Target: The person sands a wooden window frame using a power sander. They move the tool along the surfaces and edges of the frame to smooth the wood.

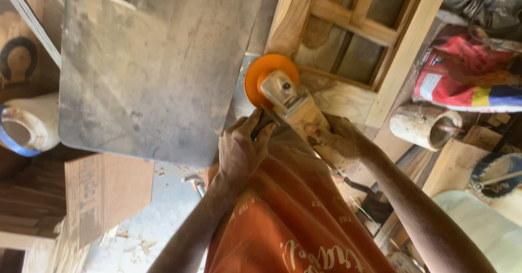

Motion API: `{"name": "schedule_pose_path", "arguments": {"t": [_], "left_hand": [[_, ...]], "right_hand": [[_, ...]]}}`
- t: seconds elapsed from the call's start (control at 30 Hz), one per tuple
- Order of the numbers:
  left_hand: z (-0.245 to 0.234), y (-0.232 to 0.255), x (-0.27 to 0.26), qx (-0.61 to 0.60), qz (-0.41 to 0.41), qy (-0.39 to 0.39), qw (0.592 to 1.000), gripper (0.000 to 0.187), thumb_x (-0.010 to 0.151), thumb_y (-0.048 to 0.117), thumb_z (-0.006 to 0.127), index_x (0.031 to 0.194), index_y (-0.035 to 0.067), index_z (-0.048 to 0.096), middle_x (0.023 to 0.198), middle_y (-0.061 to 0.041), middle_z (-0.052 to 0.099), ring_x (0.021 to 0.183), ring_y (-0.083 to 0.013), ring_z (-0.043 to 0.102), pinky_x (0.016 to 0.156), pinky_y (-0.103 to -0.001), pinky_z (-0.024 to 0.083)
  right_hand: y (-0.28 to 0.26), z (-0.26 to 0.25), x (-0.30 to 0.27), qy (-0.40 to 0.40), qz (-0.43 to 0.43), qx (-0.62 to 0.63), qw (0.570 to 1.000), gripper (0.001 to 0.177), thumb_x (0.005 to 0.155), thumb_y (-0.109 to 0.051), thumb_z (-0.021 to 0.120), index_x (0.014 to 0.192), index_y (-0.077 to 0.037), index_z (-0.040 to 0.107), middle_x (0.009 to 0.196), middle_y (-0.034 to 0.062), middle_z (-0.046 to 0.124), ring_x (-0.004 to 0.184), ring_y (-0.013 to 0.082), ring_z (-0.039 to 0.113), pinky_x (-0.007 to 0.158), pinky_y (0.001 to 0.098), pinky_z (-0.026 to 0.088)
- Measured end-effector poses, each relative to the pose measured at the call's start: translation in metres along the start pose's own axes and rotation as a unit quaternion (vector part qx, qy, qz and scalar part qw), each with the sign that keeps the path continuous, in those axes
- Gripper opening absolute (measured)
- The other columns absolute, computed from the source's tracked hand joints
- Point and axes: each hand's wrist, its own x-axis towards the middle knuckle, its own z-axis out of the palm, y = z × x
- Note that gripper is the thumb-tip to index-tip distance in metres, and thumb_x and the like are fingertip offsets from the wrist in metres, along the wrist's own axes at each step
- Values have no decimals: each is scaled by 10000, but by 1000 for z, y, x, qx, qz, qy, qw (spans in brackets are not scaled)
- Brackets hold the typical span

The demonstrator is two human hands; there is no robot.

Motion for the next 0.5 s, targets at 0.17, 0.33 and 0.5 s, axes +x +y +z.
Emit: {"name": "schedule_pose_path", "arguments": {"t": [0.17,0.33,0.5], "left_hand": [[16,7,37,5,-9,18,1000,388,925,288,785,1220,43,727,906,-156,751,696,-331,741,583,-417,588],[30,26,100,-3,18,65,998,382,906,305,794,1205,77,726,940,-147,765,705,-316,747,590,-416,593],[58,22,162,8,30,23,999,357,959,297,766,1208,44,728,891,-133,772,604,-204,732,489,-339,580]], "right_hand": [[0,-43,29,-32,11,-2,999,667,968,-610,442,1285,-37,573,1014,169,777,863,276,786,820,442,655],[-19,-114,68,-24,70,-54,996,681,949,-637,463,1199,-33,654,955,196,804,822,306,809,798,468,690],[-31,-167,91,-22,57,-40,997,721,930,-689,373,1181,-59,621,966,164,764,813,301,784,779,495,673]]}}
